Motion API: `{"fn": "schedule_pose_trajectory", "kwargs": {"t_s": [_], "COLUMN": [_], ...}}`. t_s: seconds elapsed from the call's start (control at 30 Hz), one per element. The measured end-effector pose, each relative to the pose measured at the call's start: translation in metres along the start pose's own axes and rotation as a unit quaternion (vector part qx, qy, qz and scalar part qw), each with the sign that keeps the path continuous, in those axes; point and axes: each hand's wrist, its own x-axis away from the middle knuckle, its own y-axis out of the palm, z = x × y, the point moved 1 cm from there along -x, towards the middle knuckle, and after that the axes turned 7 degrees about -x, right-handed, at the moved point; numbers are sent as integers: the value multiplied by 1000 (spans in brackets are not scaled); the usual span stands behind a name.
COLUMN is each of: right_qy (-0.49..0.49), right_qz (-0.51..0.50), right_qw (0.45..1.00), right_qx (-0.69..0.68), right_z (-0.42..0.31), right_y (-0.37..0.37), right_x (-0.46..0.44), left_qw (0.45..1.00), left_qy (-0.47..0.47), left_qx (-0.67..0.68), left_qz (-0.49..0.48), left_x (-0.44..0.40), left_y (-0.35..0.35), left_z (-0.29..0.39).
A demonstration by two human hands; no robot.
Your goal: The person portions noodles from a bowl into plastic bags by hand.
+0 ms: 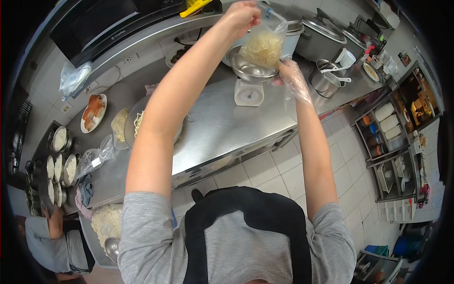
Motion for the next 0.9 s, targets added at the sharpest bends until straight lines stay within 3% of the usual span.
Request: {"fn": "schedule_pose_trajectory", "kwargs": {"t_s": [0.03, 0.17, 0.23, 0.43, 0.53, 0.63, 0.77, 0.83, 0.9], "right_qy": [26, 37, 28, -20, -34, -4, -45, 13, -6], "right_qz": [-30, -6, 4, 72, 43, 10, 48, 18, -5], "right_qw": [998, 994, 994, 975, 974, 990, 985, 994, 998], "right_qx": [-44, 99, 110, 208, 222, 140, 159, 109, 56], "right_z": [1, -15, -21, -14, -13, -9, 4, -6, -5], "right_y": [1, 2, 4, 7, 3, -2, -4, -5, -5], "right_x": [-2, -9, -6, -19, -18, -12, -24, -14, -11], "left_qw": [1000, 997, 997, 996, 987, 962, 948, 945, 928], "left_qy": [-1, -4, 58, 39, -2, -37, 41, 63, 26], "left_qx": [20, 64, 48, -52, -127, -243, -309, -318, -355], "left_qz": [-12, -33, -17, -57, -94, -116, -59, -37, -111], "left_x": [-3, 11, 32, 92, 104, 110, 102, 90, 78], "left_y": [0, -12, -18, -23, -27, -28, -30, -33, -37], "left_z": [-20, -62, -62, -42, -39, -35, -32, -33, -38]}}
